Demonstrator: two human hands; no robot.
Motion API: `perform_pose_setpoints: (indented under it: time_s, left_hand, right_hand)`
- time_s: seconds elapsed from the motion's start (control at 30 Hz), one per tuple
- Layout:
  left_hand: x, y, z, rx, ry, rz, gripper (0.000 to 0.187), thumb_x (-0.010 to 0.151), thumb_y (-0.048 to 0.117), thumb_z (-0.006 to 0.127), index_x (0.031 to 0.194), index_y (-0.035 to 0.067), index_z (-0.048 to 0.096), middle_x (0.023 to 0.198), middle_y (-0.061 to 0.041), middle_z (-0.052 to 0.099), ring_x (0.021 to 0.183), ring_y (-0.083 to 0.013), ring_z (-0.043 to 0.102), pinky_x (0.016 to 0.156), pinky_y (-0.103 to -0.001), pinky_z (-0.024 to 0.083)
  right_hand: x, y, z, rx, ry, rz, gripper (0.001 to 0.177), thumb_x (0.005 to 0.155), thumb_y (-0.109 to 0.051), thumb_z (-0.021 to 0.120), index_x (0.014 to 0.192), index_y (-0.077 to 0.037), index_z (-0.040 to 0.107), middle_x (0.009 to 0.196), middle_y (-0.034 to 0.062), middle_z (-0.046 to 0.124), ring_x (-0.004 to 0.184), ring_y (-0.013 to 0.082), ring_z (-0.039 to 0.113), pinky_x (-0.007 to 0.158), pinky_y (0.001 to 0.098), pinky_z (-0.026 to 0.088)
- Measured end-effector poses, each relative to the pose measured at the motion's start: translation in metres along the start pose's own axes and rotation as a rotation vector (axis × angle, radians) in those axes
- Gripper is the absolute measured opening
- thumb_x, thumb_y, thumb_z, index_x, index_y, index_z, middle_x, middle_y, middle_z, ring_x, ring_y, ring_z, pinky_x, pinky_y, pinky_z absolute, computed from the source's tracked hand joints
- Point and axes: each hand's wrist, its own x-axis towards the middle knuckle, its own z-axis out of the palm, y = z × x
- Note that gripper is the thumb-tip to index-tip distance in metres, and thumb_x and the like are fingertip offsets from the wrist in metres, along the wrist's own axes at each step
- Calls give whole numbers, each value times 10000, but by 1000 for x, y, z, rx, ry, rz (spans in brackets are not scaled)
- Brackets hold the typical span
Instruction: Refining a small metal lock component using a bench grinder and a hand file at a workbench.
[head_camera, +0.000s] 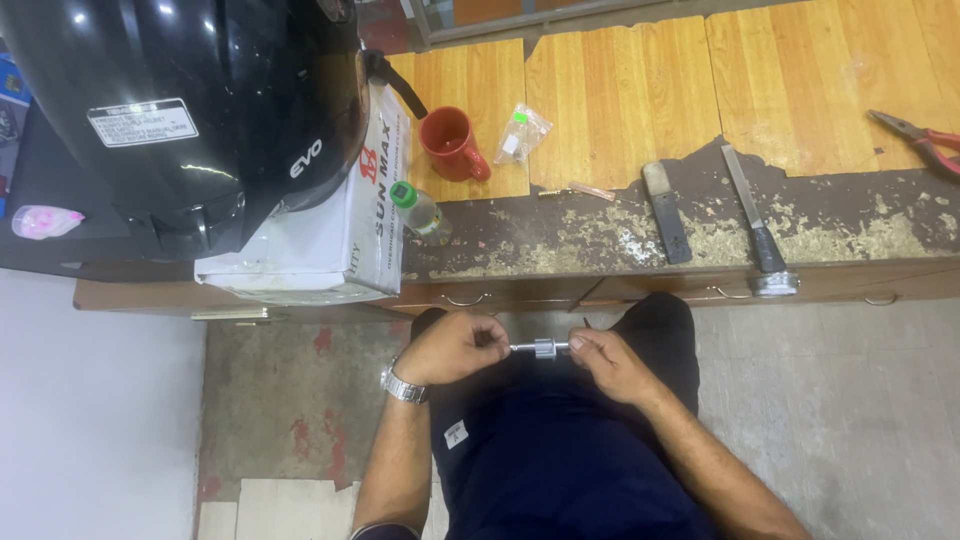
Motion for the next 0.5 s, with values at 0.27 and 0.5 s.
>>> perform_pose_setpoints:
  time_s: [0.27,0.5]
  left_hand:
    - [16,-41,19,-280,18,134,124,886,175,689,908,77,761,786,-105,755,807,-236,699,777,-378,557]
    - [28,-67,32,-488,50,152,131,934,149,658,926,49,742,745,-96,736,768,-202,700,790,-346,549]
  right_hand:
    - [4,15,-2,118,-14,20,481,1084,-305,395,668,-106,534,555,53,471,552,213,485,600,364,494]
    - [3,16,4,259,16,9,478,1108,-300,361,692,-116,507,583,28,440,581,197,494,619,352,481]
